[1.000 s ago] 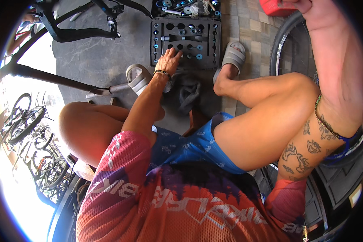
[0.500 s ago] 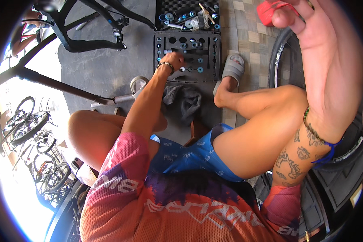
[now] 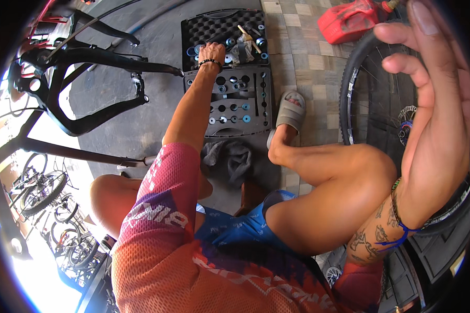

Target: The person sits on the floor and works on a bicycle frame mounted on a stand. They use a hex key to tighten bolts on the handlebar stem and install blue spacers onto the handlebar. The person wipes parts with a cloth and selects components from a tray of bicycle parts.

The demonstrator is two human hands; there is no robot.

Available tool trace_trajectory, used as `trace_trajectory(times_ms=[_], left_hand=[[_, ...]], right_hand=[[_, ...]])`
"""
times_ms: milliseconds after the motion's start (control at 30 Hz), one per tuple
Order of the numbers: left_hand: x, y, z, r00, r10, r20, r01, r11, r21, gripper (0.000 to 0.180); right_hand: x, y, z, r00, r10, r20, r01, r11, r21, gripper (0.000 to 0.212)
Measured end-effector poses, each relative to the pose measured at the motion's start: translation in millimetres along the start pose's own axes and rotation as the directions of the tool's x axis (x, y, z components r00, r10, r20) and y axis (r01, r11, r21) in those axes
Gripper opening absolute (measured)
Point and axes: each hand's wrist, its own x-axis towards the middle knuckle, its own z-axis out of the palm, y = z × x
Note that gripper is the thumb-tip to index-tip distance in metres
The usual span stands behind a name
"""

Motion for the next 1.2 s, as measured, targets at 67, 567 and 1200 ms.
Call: trace_trajectory(times_ms=[67,567,1200], left_hand=[[0.9,2.9,1.1,0.998,0.051,-0.024,-0.05,0.998,0.038,0.023],[-38.9,-29.5,8.3,0.993,-0.105,-0.045,0.095,0.977,-0.193,0.029],[55.1,83.0,-2.6,0.988,-0.006,-0.155,-0.012,0.994,-0.11,0.024]], right_hand=[[3.0,-0.1,-5.0,1.0,-0.003,-0.011,0.003,1.0,-0.007,0.029],[-2.4,-9.0,-4.8,1.0,0.019,0.013,-0.018,1.0,-0.024,0.027],[3.4,-18.3,-4.5,0.958,0.272,0.087,-0.246,0.942,-0.23,0.025]])
